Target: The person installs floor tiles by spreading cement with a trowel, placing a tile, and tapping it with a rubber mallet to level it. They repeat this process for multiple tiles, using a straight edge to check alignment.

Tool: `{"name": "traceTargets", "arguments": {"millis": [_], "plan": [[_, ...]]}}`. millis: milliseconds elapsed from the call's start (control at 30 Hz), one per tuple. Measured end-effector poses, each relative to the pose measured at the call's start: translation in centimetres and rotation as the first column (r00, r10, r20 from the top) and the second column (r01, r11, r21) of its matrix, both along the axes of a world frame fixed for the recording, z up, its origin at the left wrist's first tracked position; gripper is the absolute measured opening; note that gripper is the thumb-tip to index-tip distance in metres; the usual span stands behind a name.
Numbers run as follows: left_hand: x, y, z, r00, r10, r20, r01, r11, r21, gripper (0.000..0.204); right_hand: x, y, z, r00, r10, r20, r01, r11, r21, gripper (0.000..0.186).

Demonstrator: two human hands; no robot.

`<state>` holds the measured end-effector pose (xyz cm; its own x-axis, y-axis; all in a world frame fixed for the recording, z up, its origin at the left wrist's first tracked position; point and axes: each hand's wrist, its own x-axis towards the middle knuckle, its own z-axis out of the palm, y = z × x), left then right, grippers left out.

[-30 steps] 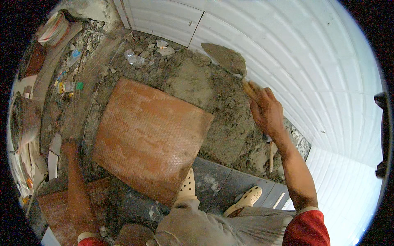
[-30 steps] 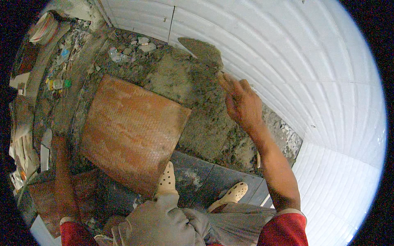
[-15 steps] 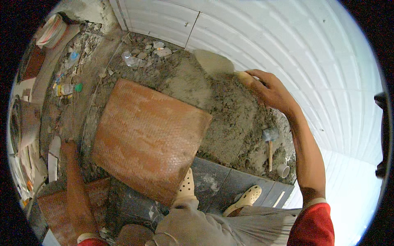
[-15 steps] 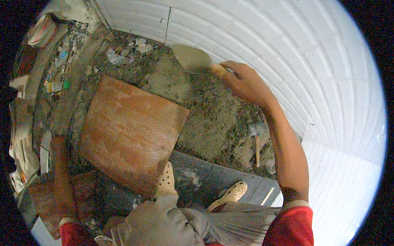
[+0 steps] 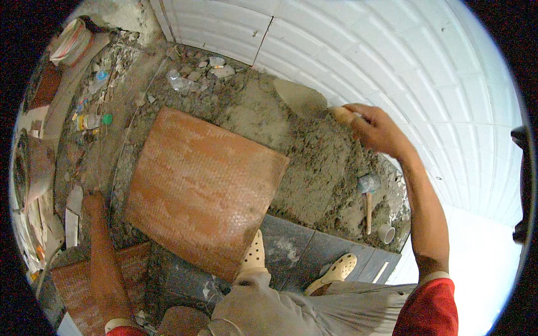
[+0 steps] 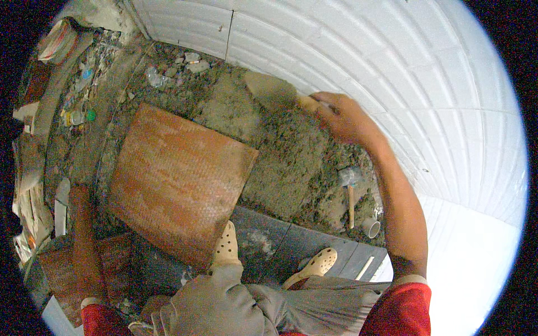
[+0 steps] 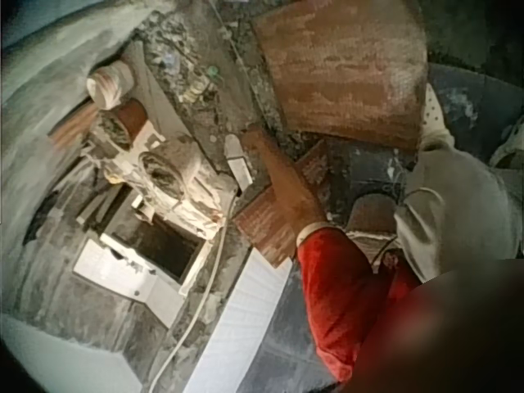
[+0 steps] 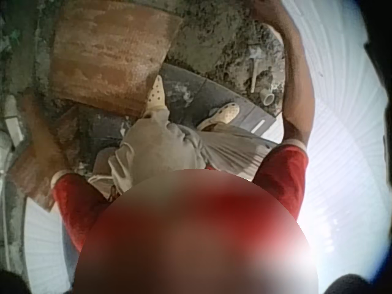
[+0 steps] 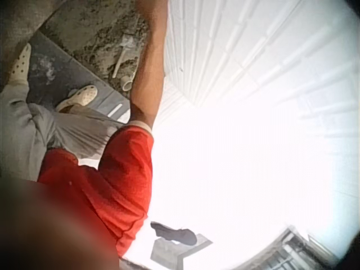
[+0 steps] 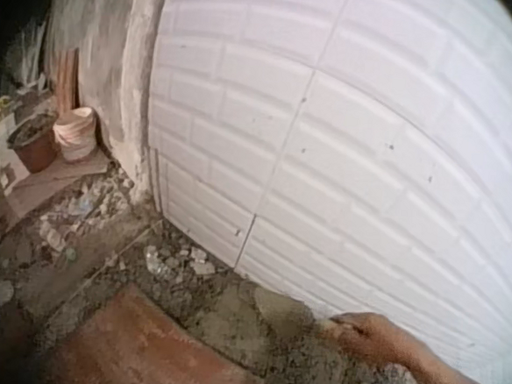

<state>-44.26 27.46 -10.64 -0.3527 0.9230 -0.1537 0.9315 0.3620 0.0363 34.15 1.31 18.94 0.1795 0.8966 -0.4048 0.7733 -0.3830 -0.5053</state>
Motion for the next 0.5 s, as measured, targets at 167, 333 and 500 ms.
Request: {"name": "traceTargets", "arguments": {"millis": [167,333,500], "plan": [[-1.9,0.5,-0.9,0.987,-0.138,-0.085,0.135,0.990,-0.039,0.060,-1.6,-3.7,-4.4,0.947,0.085,0.310,-0.107,0.993,0.054,0.043],[-1.7,-0.7,-0.5,0.983,-0.137,-0.121,0.136,0.991,-0.019,0.060,-1.3,-4.9,-2.4,0.991,-0.125,0.056,0.120,0.990,0.080,0.041],[-1.1,-0.2,-0.5,0.982,-0.151,-0.111,0.151,0.988,-0.008,0.060,0.4,0.6,-1.1,0.985,-0.151,-0.088,0.152,0.988,0.008,0.038]]}}
